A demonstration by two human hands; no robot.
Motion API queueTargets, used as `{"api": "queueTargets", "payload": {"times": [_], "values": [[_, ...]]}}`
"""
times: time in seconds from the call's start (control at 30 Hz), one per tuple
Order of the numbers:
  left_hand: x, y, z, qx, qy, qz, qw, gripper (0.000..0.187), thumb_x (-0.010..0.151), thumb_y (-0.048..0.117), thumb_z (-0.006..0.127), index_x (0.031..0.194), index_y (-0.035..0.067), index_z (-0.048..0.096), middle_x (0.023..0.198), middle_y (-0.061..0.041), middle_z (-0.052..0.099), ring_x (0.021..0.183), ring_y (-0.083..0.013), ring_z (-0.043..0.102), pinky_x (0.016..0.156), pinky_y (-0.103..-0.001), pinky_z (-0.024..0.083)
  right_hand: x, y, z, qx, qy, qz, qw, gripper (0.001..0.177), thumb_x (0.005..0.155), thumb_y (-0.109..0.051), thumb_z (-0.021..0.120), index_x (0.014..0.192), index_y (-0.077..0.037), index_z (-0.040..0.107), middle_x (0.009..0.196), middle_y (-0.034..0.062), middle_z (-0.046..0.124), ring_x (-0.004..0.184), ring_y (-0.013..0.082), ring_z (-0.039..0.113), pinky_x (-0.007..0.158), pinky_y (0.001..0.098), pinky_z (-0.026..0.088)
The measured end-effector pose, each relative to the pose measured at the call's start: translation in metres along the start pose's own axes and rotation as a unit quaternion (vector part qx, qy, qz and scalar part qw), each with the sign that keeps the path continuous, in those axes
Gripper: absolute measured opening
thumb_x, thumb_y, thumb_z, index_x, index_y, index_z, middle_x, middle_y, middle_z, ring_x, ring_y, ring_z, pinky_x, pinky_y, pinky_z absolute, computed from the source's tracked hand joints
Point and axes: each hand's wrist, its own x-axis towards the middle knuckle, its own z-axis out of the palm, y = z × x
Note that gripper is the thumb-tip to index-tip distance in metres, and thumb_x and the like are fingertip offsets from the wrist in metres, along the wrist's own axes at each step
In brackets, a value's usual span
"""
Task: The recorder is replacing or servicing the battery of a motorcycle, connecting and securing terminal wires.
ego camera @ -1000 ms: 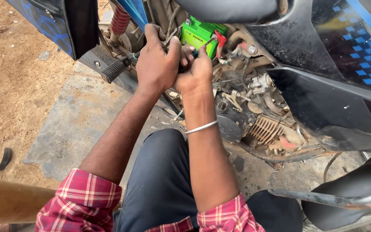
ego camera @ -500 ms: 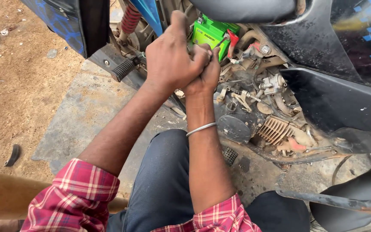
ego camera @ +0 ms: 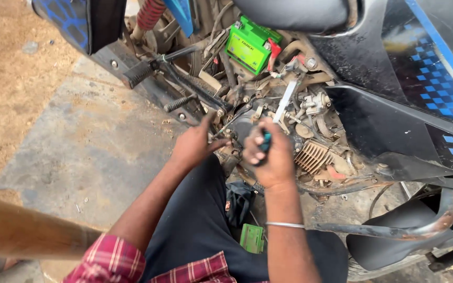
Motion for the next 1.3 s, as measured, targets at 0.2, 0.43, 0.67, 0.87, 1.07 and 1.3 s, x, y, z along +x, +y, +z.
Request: {"api": "queueTargets", "payload": {"times": [0.2, 0.43, 0.67, 0.87, 1.07, 1.3], "values": [[0.007, 0.041, -0.04, 0.041, -0.125, 0.029, 0.991, 0.029, 0.091, 0.039, 0.069, 0.104, 0.015, 0.076, 0.091, -0.011, 0.077, 0.083, -0.0346, 0.074, 0.075, -0.049, 0.057, 0.004, -0.023, -0.022, -0.309, 0.154, -0.188, 0.92, 0.01, 0.098, -0.016, 0.072, 0.097, -0.006, 0.068, 0.079, 0.0049, 0.066, 0.049, 0.0099, 0.046, 0.039, 0.0279, 0.037], [0.074, 0.083, -0.098, 0.076, -0.206, 0.152, 0.964, 0.029, 0.091, 0.04, 0.072, 0.108, 0.018, 0.079, 0.094, -0.012, 0.077, 0.087, -0.0334, 0.073, 0.08, -0.045, 0.056, 0.048, -0.059, 0.0, -0.753, -0.043, -0.334, 0.565, 0.033, 0.089, -0.02, 0.082, 0.118, -0.007, 0.075, 0.116, 0.0134, 0.076, 0.104, 0.0263, 0.071, 0.09, 0.0391, 0.056], [0.116, 0.08, -0.1, -0.008, -0.079, 0.108, 0.991, 0.032, 0.087, 0.039, 0.078, 0.107, 0.014, 0.079, 0.098, -0.014, 0.077, 0.088, -0.0316, 0.074, 0.08, -0.043, 0.056, 0.091, -0.077, 0.001, -0.717, 0.055, -0.335, 0.609, 0.019, 0.09, -0.022, 0.086, 0.101, -0.006, 0.081, 0.081, 0.0066, 0.076, 0.075, 0.0156, 0.067, 0.07, 0.033, 0.053], [0.183, 0.019, -0.046, -0.161, 0.078, 0.074, 0.981, 0.025, 0.089, 0.026, 0.077, 0.106, 0.008, 0.078, 0.1, -0.014, 0.078, 0.094, -0.0275, 0.077, 0.087, -0.038, 0.058, 0.125, -0.064, 0.019, -0.69, 0.197, -0.34, 0.607, 0.019, 0.09, -0.023, 0.084, 0.096, -0.005, 0.08, 0.069, 0.0062, 0.07, 0.061, 0.0132, 0.059, 0.056, 0.0317, 0.045], [0.199, 0.032, -0.055, -0.127, 0.064, -0.011, 0.99, 0.018, 0.084, 0.019, 0.075, 0.101, 0.015, 0.08, 0.099, -0.01, 0.078, 0.093, -0.0262, 0.076, 0.087, -0.038, 0.056, 0.134, -0.063, 0.012, -0.701, 0.208, -0.384, 0.564, 0.011, 0.09, -0.018, 0.082, 0.093, -0.008, 0.078, 0.073, 0.0018, 0.071, 0.062, 0.0104, 0.065, 0.057, 0.0308, 0.047], [0.216, 0.031, -0.051, -0.098, 0.044, 0.007, 0.994, 0.017, 0.085, 0.019, 0.074, 0.1, 0.018, 0.08, 0.099, -0.007, 0.079, 0.093, -0.0251, 0.075, 0.087, -0.039, 0.057, 0.144, -0.068, 0.011, -0.719, 0.195, -0.384, 0.545, 0.014, 0.092, -0.019, 0.083, 0.094, -0.007, 0.077, 0.07, 0.003, 0.069, 0.062, 0.0135, 0.063, 0.059, 0.0336, 0.047]]}}
